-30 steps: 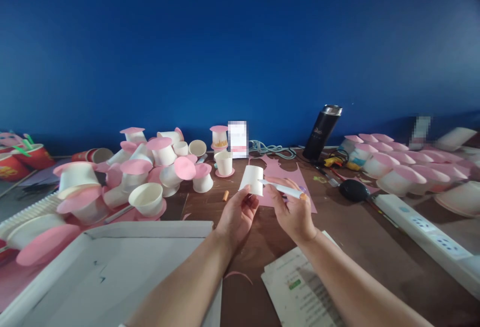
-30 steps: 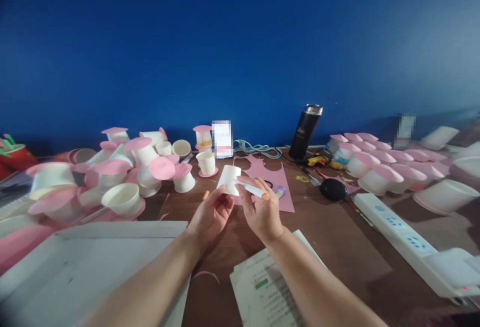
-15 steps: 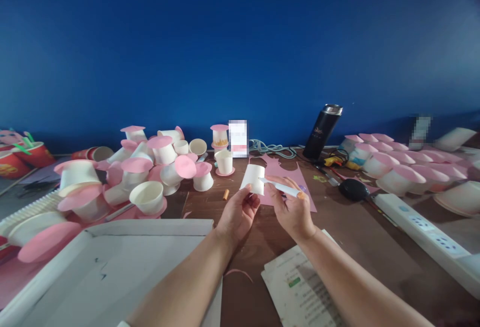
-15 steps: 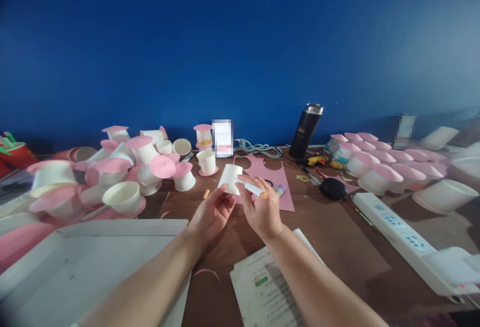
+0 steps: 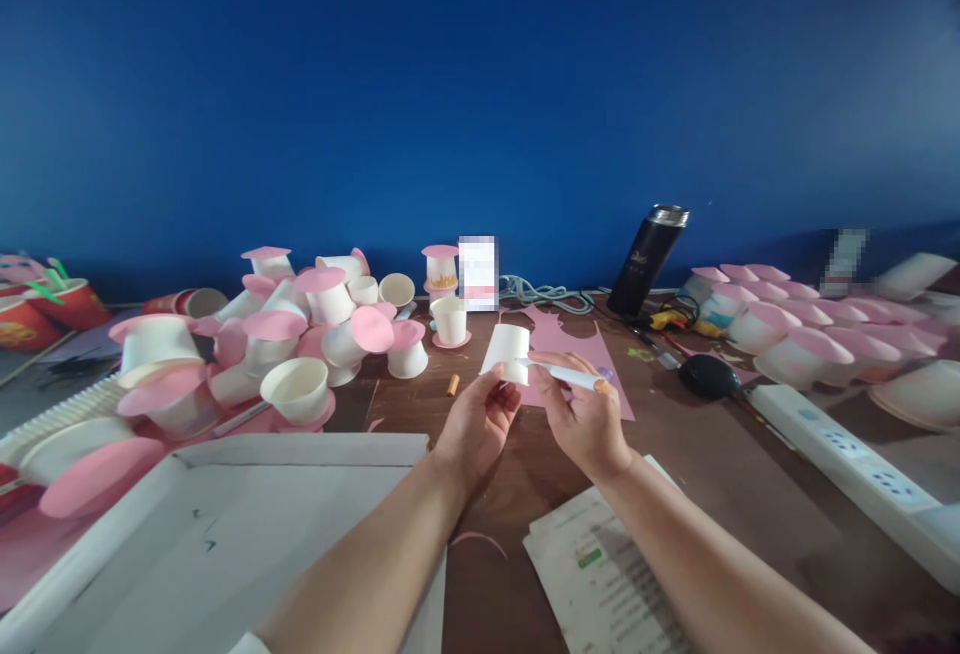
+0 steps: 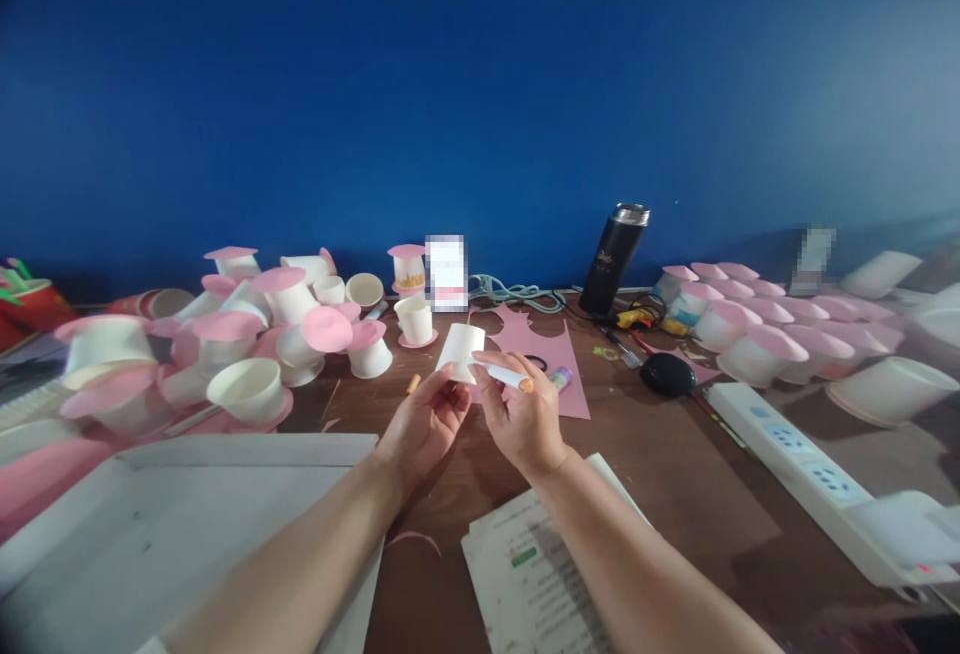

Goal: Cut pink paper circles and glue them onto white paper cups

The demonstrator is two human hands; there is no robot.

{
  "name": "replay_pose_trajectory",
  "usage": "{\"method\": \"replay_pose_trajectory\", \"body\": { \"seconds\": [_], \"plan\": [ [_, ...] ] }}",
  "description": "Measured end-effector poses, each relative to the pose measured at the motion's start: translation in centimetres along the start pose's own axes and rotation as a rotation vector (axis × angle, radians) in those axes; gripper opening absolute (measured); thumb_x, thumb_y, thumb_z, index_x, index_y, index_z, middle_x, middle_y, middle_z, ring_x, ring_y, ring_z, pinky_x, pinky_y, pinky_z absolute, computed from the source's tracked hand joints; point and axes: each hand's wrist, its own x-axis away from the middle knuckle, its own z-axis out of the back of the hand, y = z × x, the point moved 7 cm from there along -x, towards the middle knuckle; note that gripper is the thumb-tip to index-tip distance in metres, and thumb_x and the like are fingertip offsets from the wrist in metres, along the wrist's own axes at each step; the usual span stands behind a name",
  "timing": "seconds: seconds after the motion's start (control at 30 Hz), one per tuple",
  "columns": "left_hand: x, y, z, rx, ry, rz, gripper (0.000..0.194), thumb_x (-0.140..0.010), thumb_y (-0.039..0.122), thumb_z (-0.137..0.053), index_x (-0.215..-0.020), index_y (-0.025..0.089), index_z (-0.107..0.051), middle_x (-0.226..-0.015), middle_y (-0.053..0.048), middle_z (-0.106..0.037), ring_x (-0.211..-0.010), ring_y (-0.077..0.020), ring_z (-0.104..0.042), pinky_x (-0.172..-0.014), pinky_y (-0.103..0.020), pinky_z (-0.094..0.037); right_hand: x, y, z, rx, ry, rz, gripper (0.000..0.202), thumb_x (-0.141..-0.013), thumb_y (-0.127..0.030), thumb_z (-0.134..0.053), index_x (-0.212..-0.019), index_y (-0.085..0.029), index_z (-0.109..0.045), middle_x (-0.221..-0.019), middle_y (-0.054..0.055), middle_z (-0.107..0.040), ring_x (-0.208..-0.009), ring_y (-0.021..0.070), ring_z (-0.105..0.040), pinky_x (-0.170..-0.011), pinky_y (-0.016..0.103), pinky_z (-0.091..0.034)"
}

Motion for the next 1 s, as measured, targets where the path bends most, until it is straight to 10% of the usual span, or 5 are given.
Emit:
{"method": "replay_pose_trajectory", "body": {
  "seconds": [1.0],
  "plan": [
    [-0.31, -0.05, 0.2, 0.004, 0.012, 0.004, 0.004, -0.077, 0.009, -0.066, -0.076, 0.01, -0.062, -0.072, -0.003, -0.061, -0.063, -0.0078, -0.058, -0.062, -0.018, -0.052, 0.24, 0.16, -0.47, 0.001, -0.038, 0.0, 0.019, -0.09, -0.026, -0.053, -0.102, -0.02, -0.066, -0.096, 0.006, -0.071, -0.09, 0.0201, -0.064, -0.08, 0.031, -0.048]
  ]
}}
